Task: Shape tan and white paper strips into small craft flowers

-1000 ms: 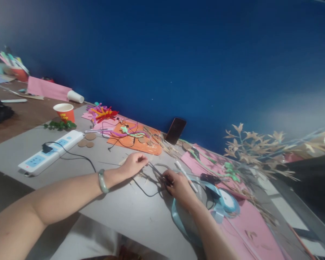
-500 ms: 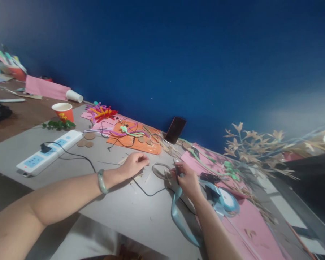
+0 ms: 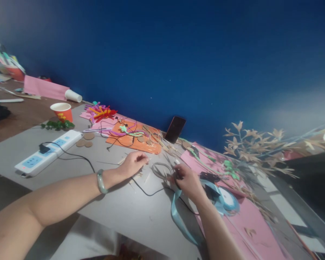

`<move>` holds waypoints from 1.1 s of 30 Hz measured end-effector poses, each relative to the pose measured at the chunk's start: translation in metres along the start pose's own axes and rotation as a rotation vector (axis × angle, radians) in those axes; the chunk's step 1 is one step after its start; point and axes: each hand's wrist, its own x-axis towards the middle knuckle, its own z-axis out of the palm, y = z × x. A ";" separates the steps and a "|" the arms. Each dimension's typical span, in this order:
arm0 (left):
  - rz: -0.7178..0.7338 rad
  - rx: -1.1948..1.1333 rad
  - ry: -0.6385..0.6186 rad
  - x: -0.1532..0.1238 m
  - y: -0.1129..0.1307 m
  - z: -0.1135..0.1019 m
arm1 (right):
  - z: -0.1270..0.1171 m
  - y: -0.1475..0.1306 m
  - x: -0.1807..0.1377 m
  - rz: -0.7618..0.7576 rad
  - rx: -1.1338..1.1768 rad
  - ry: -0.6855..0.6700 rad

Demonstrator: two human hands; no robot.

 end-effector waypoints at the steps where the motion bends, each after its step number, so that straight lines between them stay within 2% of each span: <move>1: -0.002 -0.001 -0.002 0.000 0.000 0.000 | 0.001 -0.002 -0.001 -0.004 -0.068 -0.032; 5: -0.002 -0.002 -0.011 0.001 -0.003 0.000 | 0.004 -0.006 -0.003 -0.029 -0.175 -0.056; 13: -0.004 0.003 -0.016 0.001 -0.005 0.000 | 0.007 -0.001 0.002 -0.046 -0.007 0.062; 18: -0.028 -0.014 -0.011 -0.001 -0.003 0.000 | 0.010 0.001 0.004 -0.078 0.058 -0.069; 23: -0.033 0.001 -0.026 -0.001 -0.002 0.001 | 0.011 0.006 0.004 -0.112 0.029 -0.180; 30: 0.055 0.156 -0.108 -0.007 0.003 0.002 | 0.008 0.008 0.004 -0.142 0.043 -0.186; 33: 0.073 0.187 -0.106 -0.008 0.002 0.002 | 0.006 0.002 0.002 -0.135 0.062 -0.175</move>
